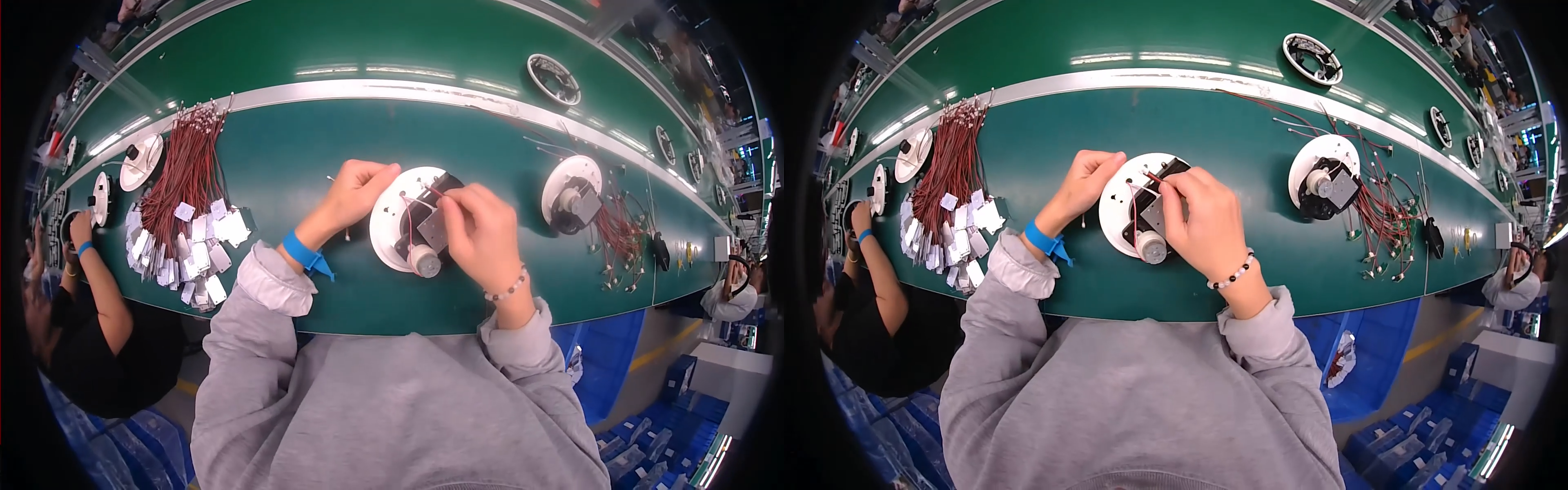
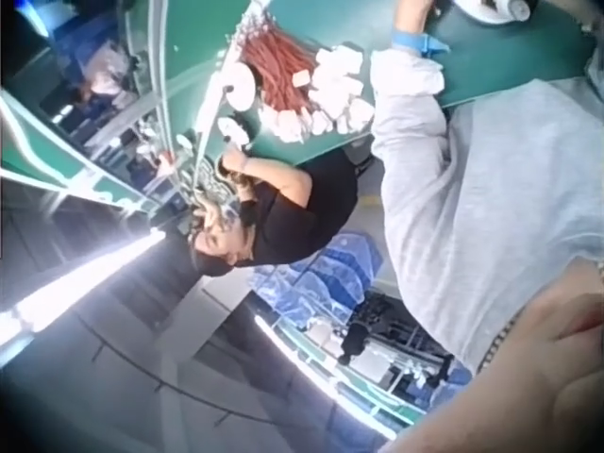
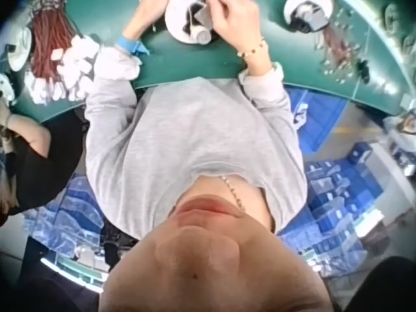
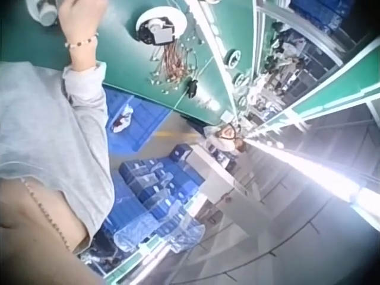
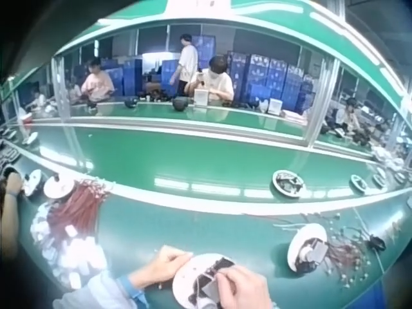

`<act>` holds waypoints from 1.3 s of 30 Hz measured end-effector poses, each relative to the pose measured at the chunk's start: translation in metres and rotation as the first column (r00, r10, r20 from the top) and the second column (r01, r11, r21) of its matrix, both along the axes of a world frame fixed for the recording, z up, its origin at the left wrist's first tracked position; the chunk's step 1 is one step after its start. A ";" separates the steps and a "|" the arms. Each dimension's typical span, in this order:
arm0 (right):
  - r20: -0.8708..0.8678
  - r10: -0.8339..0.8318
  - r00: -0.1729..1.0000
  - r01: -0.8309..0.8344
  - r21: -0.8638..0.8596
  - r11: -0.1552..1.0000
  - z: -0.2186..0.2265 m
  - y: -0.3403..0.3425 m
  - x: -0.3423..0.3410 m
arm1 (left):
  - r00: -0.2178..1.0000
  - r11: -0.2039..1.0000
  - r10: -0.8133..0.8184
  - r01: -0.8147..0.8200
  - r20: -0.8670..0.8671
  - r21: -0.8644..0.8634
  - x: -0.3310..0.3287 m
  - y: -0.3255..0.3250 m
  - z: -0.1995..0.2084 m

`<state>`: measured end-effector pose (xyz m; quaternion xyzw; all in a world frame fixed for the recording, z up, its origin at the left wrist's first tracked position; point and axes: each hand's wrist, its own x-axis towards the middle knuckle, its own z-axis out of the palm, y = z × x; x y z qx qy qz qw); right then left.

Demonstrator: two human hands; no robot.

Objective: Assembling electronic components, likely smoke detectors or sensors, on a production line.

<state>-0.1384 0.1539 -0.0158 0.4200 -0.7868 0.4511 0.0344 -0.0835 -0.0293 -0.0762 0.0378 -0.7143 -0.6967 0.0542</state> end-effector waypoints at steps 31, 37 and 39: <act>-0.171 0.216 0.961 -0.163 0.282 0.946 0.012 -0.046 -0.008 | 0.886 0.931 0.056 -0.213 0.461 0.295 0.015 0.020 0.020; -0.201 0.163 0.966 -0.121 0.207 0.971 0.014 -0.047 0.001 | 0.890 0.909 -0.040 -0.156 0.455 0.387 0.024 0.025 0.011; -0.223 0.190 0.956 -0.140 0.224 0.964 0.014 -0.048 0.003 | 0.920 0.835 -0.113 -0.116 0.375 0.538 0.033 0.023 0.009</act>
